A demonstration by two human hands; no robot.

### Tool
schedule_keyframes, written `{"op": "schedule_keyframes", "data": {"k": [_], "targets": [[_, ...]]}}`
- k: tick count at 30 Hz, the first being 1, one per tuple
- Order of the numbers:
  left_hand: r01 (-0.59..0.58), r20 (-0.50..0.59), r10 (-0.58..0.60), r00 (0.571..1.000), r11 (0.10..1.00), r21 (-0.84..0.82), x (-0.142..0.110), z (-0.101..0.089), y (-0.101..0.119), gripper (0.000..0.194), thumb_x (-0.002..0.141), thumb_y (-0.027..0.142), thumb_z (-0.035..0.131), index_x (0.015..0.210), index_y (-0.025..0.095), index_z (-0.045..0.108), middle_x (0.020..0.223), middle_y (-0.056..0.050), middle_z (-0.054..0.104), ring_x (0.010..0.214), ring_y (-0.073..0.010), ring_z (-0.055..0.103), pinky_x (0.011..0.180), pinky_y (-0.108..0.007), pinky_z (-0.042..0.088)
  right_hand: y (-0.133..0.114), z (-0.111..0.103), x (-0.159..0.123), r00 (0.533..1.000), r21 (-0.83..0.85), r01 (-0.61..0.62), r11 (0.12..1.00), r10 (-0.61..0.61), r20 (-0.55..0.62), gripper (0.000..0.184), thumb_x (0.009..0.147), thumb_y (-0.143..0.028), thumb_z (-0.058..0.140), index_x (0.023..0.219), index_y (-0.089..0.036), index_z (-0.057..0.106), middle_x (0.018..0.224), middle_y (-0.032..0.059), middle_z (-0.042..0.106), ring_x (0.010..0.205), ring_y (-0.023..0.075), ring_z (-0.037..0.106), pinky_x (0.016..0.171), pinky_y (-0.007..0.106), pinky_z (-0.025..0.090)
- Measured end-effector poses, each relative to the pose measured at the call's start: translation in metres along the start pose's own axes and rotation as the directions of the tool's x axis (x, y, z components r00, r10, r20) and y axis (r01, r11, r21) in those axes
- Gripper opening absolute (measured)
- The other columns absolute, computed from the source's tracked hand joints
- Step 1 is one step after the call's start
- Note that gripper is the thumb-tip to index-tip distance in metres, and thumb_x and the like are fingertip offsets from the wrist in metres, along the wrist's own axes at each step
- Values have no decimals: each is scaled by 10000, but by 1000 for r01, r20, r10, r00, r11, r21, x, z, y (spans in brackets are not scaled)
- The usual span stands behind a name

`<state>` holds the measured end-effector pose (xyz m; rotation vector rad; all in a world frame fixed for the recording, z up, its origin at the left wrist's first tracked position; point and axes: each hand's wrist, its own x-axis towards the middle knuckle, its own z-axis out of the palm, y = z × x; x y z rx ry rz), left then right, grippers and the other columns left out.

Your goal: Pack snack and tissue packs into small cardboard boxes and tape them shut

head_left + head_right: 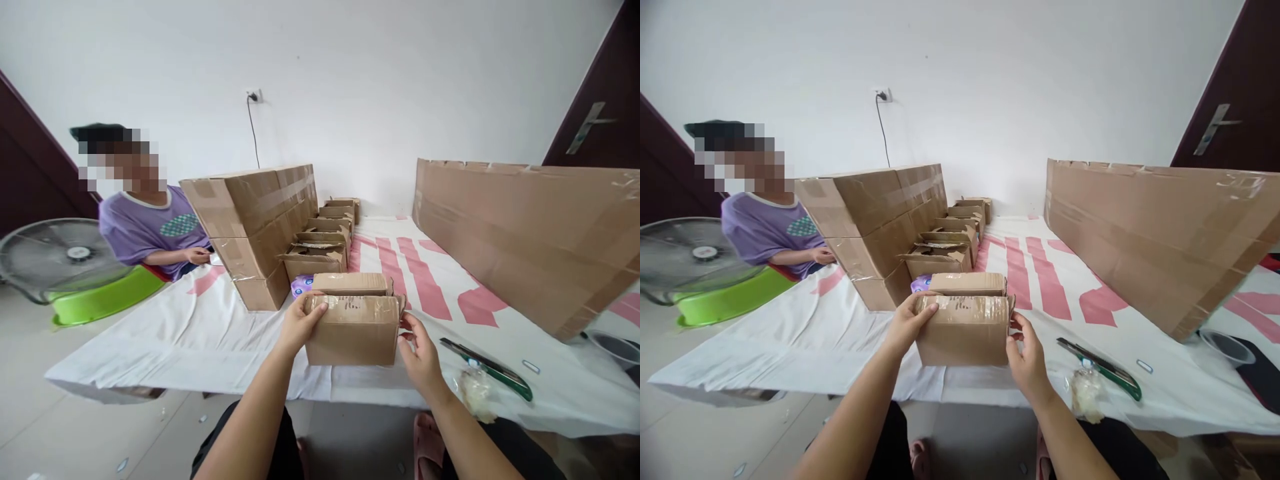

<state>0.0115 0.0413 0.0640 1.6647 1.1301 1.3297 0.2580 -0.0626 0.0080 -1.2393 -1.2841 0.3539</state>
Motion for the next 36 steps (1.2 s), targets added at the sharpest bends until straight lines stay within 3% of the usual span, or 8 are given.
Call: {"op": "schedule_keyframes", "data": {"k": [3, 6, 15, 29, 36], "targets": [[-38, -69, 33, 997, 996, -79, 1, 8, -5, 516, 713, 422, 706, 1160, 200, 574, 1011, -51, 694, 884, -225, 663, 792, -335, 521, 3, -1, -6, 999, -80, 32, 996, -31, 11, 397, 885, -293, 483, 1272, -205, 493, 1227, 119, 613, 1004, 212, 626, 850, 364, 532], [-85, -114, 79, 990, 995, -47, -8, 9, -10, 436, 744, 406, 676, 1118, 205, 581, 1053, -55, 677, 955, -230, 647, 841, -340, 504, 3, 2, -8, 997, -154, 76, 985, -79, -10, 388, 889, -315, 496, 1266, -226, 494, 1196, 110, 617, 914, 205, 631, 805, 370, 542], [-164, -106, 167, 980, 986, 36, -18, 4, -16, 366, 792, 379, 639, 1115, 220, 576, 1125, -61, 643, 1069, -249, 601, 941, -368, 445, 0, 10, -10, 993, -185, 96, 978, -106, -46, 370, 896, -337, 502, 1246, -219, 481, 1138, 111, 603, 900, 213, 607, 774, 377, 535], [-155, -124, 157, 980, 988, 22, -19, 7, -20, 443, 821, 396, 615, 1211, 211, 512, 1200, -92, 598, 1134, -263, 569, 997, -406, 414, -1, 7, -10, 990, -210, 130, 969, -138, -27, 369, 903, -321, 497, 1255, -217, 465, 1121, 106, 604, 892, 207, 601, 764, 368, 533], [-218, -118, 248, 961, 950, 222, -19, 5, -10, 389, 854, 358, 569, 1205, 204, 507, 1162, -88, 611, 1077, -252, 593, 941, -418, 461, -2, 7, -10, 988, -215, 148, 965, -155, -18, 362, 910, -297, 495, 1259, -213, 451, 1119, 110, 592, 898, 204, 592, 769, 379, 531]]}}
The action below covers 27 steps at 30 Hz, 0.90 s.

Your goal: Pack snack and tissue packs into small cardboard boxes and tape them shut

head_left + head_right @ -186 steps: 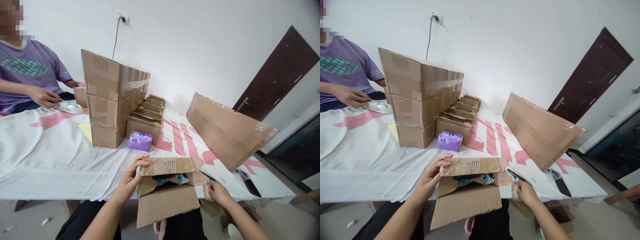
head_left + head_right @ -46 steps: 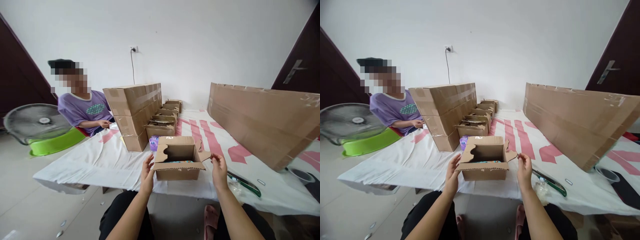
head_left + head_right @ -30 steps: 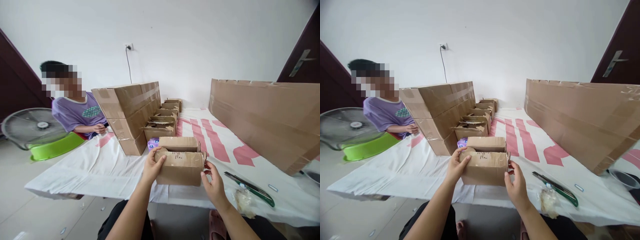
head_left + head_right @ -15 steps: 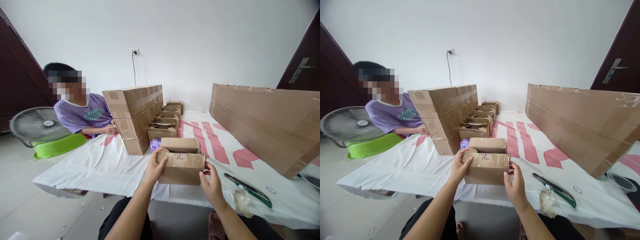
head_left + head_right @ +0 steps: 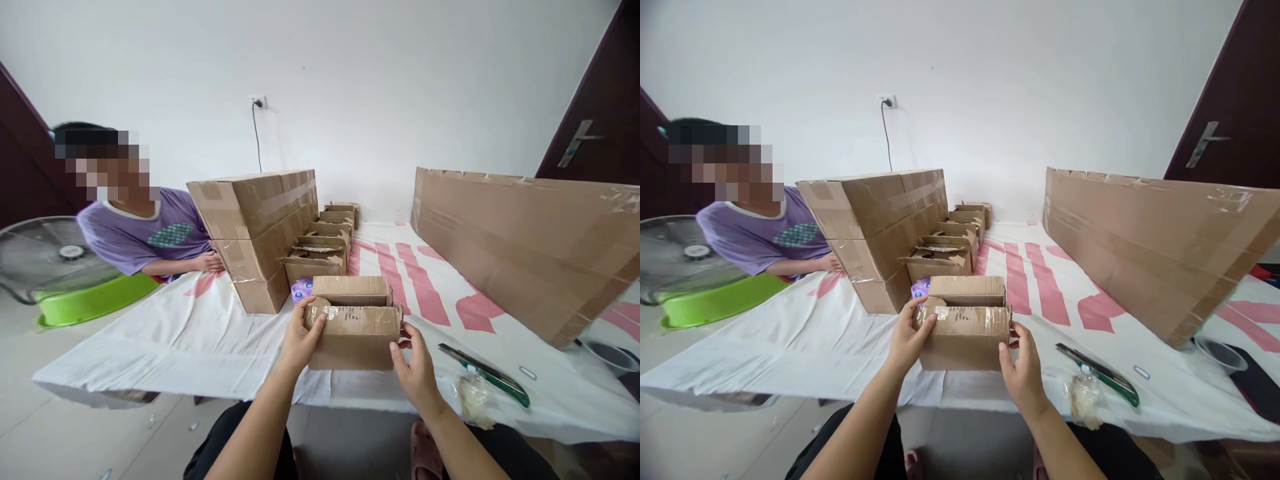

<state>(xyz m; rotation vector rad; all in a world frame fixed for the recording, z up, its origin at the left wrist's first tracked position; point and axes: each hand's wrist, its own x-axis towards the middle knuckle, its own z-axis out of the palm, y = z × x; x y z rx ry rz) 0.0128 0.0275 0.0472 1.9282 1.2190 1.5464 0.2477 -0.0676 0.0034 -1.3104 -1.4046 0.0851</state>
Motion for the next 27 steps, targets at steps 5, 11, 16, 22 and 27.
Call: {"op": "schedule_keyframes", "data": {"k": [5, 11, 16, 22, 27], "targets": [[-271, -284, 354, 891, 917, 293, -7, -6, 24, 311, 815, 214, 616, 1116, 182, 542, 1096, -104, 588, 1076, -259, 552, 954, -451, 433, -8, -2, -2, 985, -64, 115, 991, -122, -123, 398, 880, -257, 540, 1258, -203, 428, 1161, 133, 536, 1032, 253, 537, 803, 431, 508], [-510, 88, 506, 858, 860, 31, -45, 10, 66, 175, 838, 72, 534, 968, 189, 541, 799, -22, 614, 709, -137, 591, 665, -248, 490, -30, -7, -9, 940, -95, 269, 958, -283, -192, 267, 847, -172, 594, 1086, -205, 480, 986, 73, 509, 941, 225, 515, 800, 420, 472], [-469, 261, 449, 855, 883, 18, -60, 28, 77, 141, 844, 113, 534, 964, 182, 561, 854, -54, 638, 713, -147, 607, 653, -256, 500, -34, -4, -11, 943, -76, 308, 948, -315, -110, 239, 850, -152, 594, 1057, -197, 482, 959, 64, 507, 915, 213, 513, 783, 395, 468], [-455, 298, 429, 853, 890, 21, -60, 29, 75, 128, 830, 130, 533, 937, 179, 584, 842, -50, 642, 675, -134, 599, 618, -238, 485, -33, -1, -14, 947, -58, 313, 948, -317, -62, 212, 852, -143, 582, 1034, -198, 488, 967, 68, 511, 922, 215, 517, 790, 397, 471], [-440, 299, 415, 859, 898, 21, -61, 32, 74, 86, 819, 115, 513, 798, 182, 561, 716, -15, 589, 631, -121, 558, 578, -219, 443, -33, 0, -14, 947, -52, 315, 948, -317, -44, 215, 847, -131, 580, 1032, -195, 490, 974, 73, 515, 933, 218, 519, 798, 400, 474]]}}
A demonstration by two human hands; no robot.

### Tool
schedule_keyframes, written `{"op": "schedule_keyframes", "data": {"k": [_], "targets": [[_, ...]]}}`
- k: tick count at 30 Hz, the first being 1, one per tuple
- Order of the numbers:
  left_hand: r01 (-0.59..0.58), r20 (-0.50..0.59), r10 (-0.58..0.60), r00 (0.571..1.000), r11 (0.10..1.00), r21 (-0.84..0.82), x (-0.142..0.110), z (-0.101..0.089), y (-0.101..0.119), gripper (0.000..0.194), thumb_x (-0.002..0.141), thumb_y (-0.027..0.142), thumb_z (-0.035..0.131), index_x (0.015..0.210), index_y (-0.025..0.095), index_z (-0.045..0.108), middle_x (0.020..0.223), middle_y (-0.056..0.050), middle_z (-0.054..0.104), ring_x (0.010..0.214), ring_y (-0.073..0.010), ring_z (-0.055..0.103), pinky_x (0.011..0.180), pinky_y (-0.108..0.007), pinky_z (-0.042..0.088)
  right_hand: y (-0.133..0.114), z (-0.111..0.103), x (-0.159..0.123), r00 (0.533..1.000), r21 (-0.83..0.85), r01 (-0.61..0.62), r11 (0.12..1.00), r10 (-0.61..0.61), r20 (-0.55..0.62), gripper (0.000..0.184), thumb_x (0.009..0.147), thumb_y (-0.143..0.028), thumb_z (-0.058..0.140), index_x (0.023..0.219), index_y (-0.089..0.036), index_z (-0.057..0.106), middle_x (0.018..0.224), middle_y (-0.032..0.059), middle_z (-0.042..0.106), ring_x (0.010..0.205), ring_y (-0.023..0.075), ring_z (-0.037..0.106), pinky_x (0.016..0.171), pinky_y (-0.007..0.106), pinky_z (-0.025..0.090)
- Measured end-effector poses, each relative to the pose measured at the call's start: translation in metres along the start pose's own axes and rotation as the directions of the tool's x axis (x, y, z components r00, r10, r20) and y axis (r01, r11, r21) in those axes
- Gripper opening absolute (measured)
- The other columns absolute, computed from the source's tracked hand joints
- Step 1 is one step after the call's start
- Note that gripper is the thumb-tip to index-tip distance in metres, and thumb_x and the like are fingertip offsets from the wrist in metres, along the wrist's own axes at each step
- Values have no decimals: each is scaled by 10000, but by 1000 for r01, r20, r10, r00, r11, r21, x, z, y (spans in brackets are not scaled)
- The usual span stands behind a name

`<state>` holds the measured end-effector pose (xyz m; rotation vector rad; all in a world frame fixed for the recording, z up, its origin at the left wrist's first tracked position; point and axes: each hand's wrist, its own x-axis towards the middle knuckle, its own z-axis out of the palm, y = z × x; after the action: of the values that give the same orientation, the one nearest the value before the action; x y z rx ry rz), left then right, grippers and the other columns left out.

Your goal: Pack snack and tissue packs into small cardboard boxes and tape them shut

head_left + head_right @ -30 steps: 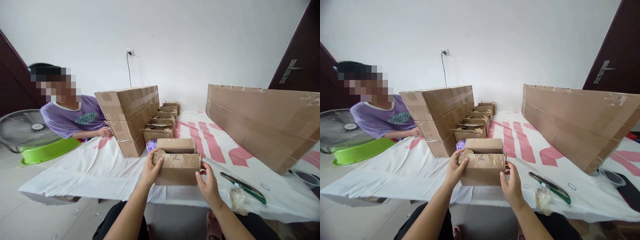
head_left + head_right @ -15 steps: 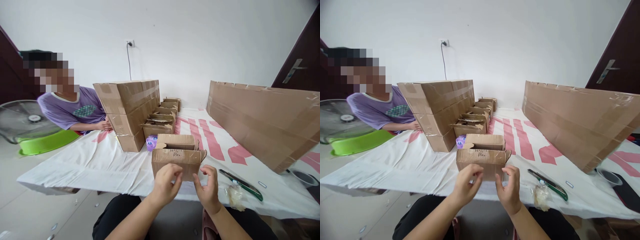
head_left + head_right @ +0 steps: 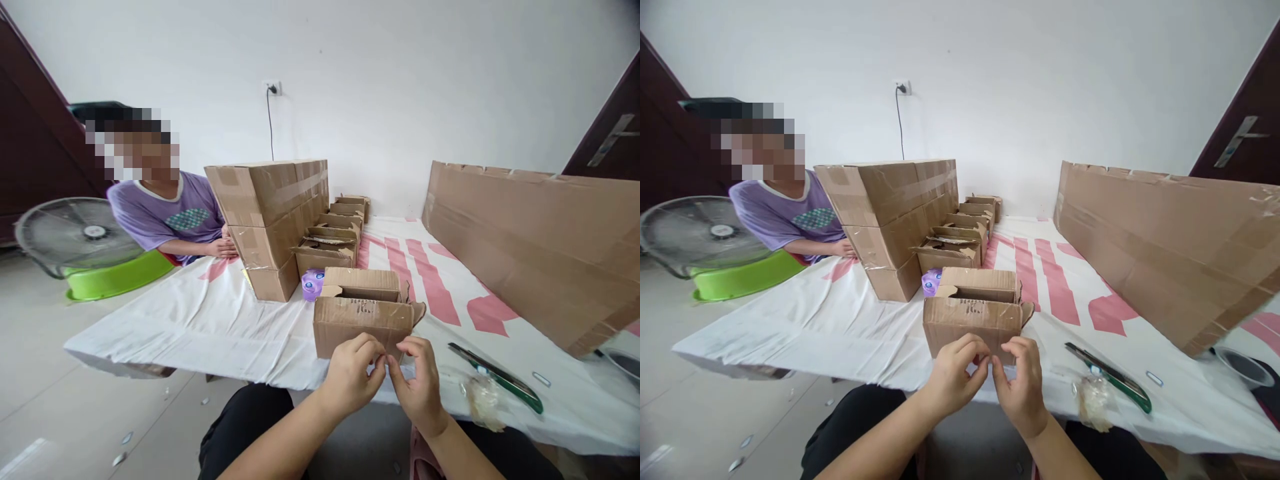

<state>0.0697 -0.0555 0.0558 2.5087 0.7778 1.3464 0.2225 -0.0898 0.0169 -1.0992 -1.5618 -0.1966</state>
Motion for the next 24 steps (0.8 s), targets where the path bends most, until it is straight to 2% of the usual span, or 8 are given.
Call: {"op": "schedule_keyframes", "data": {"k": [12, 17, 24], "targets": [[154, 12, -153, 988, 984, -85, -3, 6, -4, 118, 779, 79, 497, 757, 191, 526, 692, 7, 541, 586, -100, 503, 533, -197, 391, -1, -2, 0, 1000, 7, -19, 1000, 19, 20, 182, 854, -127, 556, 1007, -200, 490, 961, 68, 517, 924, 210, 521, 793, 397, 480], [129, 58, -124, 991, 987, -92, -2, 3, 1, 109, 798, 121, 500, 868, 182, 558, 745, -15, 580, 609, -109, 536, 551, -210, 415, -2, -2, 1, 1000, 1, -18, 1000, 18, 19, 166, 855, -146, 555, 998, -205, 493, 953, 66, 523, 921, 213, 529, 778, 401, 493], [137, 21, -136, 990, 989, -58, -3, 9, 1, 115, 766, 93, 489, 707, 189, 512, 653, 9, 535, 564, -102, 494, 512, -202, 364, -2, -1, -1, 999, -1, -35, 999, 35, 31, 158, 853, -153, 552, 993, -211, 505, 951, 68, 536, 920, 216, 540, 776, 404, 503]]}}
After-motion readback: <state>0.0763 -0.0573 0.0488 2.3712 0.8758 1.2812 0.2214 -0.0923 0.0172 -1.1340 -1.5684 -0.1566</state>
